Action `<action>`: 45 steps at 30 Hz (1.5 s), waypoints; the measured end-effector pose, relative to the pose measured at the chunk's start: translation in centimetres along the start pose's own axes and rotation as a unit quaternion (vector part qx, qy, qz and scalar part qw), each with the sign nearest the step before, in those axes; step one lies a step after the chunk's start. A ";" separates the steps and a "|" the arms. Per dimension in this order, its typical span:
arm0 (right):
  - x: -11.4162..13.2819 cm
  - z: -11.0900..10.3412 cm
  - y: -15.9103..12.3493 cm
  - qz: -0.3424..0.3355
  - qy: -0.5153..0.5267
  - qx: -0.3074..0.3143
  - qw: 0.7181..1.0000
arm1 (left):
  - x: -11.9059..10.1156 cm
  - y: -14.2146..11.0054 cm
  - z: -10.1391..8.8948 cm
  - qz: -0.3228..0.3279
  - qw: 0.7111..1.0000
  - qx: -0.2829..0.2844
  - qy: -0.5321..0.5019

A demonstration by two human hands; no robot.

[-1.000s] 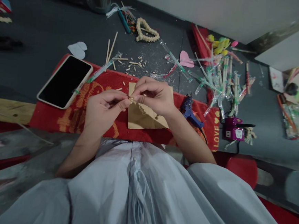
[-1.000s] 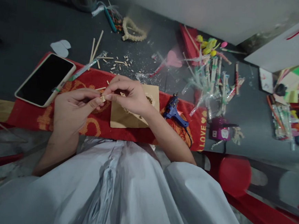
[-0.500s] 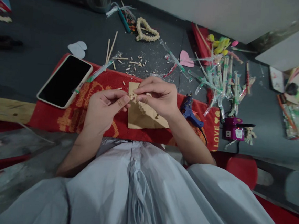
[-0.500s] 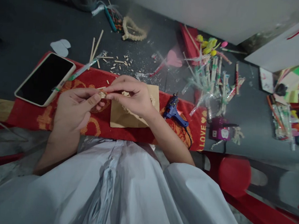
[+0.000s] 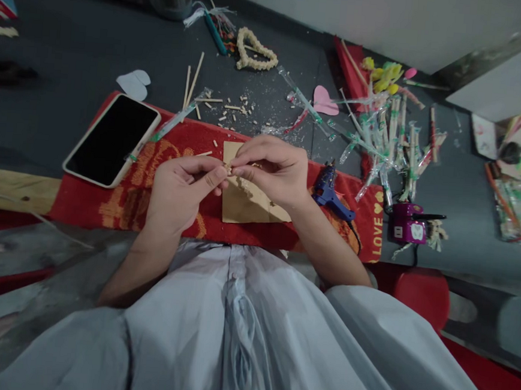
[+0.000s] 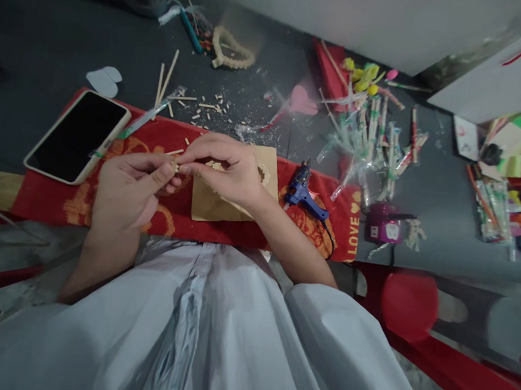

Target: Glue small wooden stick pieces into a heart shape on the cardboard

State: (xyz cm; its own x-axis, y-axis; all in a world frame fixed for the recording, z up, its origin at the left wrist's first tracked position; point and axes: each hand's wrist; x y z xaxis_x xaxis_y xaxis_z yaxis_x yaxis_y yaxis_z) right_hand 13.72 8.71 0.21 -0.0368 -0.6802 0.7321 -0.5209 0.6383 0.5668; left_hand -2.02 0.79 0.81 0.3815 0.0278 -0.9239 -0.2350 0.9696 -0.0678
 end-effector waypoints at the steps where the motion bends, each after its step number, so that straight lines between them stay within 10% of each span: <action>1: 0.0 0.0 0.1 0.001 -0.002 0.004 1.000 | 0.0 0.0 0.0 -0.001 1.000 0.001 -0.004; 11: 0.1 0.0 0.3 0.093 0.040 0.049 0.994 | 0.6 0.1 -2.0 0.105 0.993 -0.015 0.043; 26: -0.2 2.6 1.9 0.186 0.045 0.064 0.979 | -0.1 -2.5 -1.4 0.246 0.934 0.141 0.217; 45: 1.0 0.9 0.2 -0.035 -0.034 0.021 0.999 | 0.7 -1.0 -2.0 0.046 0.999 -0.008 -0.024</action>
State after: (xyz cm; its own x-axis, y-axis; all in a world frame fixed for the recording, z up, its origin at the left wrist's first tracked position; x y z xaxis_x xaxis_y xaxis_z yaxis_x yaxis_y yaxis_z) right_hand 12.80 7.86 0.75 -0.0557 -0.7461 0.6635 -0.5601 0.5735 0.5978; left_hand -3.27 -0.61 -0.55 0.3993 0.1289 -0.9077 -0.2847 0.9586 0.0109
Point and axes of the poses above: each hand's wrist, its own y-axis towards the middle knuckle, its own z-axis out of the palm, x = y × z, and after that the axes turned 6 degrees about -y, right-handed
